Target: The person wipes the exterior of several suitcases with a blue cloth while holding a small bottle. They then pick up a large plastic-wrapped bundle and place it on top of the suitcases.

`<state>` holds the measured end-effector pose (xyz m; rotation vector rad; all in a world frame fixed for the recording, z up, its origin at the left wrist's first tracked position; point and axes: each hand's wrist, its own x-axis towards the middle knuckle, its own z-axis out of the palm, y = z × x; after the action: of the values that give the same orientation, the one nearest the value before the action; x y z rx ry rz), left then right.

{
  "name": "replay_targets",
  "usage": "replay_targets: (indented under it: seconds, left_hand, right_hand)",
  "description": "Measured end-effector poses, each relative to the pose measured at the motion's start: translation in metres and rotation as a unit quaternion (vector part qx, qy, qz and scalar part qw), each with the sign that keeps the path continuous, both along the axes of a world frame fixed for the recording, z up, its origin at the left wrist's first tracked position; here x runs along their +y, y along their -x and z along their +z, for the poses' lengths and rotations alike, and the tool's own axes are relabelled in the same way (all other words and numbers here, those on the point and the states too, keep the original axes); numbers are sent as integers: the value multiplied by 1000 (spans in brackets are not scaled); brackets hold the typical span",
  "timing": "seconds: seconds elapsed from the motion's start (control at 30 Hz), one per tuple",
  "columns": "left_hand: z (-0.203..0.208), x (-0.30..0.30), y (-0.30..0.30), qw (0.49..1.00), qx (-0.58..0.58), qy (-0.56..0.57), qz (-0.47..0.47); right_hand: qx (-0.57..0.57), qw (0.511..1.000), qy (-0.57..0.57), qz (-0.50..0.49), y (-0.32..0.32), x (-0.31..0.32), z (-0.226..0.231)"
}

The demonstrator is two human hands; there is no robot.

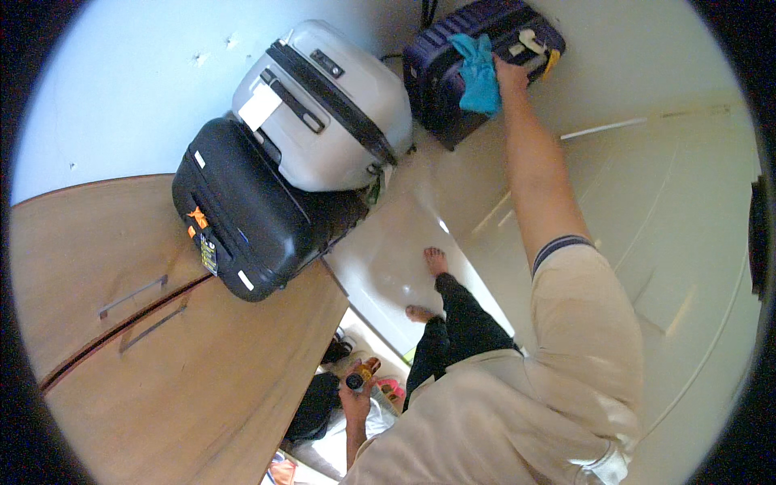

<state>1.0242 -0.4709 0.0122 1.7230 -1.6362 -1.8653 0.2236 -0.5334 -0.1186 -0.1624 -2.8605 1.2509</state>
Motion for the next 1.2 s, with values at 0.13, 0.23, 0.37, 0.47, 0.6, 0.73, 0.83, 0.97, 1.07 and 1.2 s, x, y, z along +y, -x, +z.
replay_targets:
  seconds: [0.13,0.23,0.37,0.47,0.6,0.73,0.83,0.97,1.07,1.2]
  left_hand:
    - [4,12,-19,998,47,-23,27]
    - [13,19,-32,997,66,11,23]
    - [22,22,-27,993,54,96,-33]
    - [26,21,-11,984,82,135,-80]
    - [18,23,-2,959,135,196,-156]
    - [4,34,-12,965,130,158,-168]
    - [-3,46,-13,958,157,147,-191]
    - [13,83,4,934,130,196,-268]
    - [36,134,52,894,111,208,-382]
    - [68,233,156,794,302,215,-482]
  right_hand:
    - [-40,950,214,-225,-53,23,-7]
    - [-35,918,244,-312,-123,48,-41]
    - [-147,978,81,-122,-279,101,-118]
    - [-290,935,196,-50,-400,147,-154]
    - [-499,781,374,17,-500,222,-123]
    - [-563,686,461,35,-544,311,-27]
    - [-445,810,382,-28,-542,367,53]
    - [-250,925,204,199,-518,433,164]
    - [-166,906,40,388,-511,473,226]
    - [-35,856,-101,505,-517,527,254]
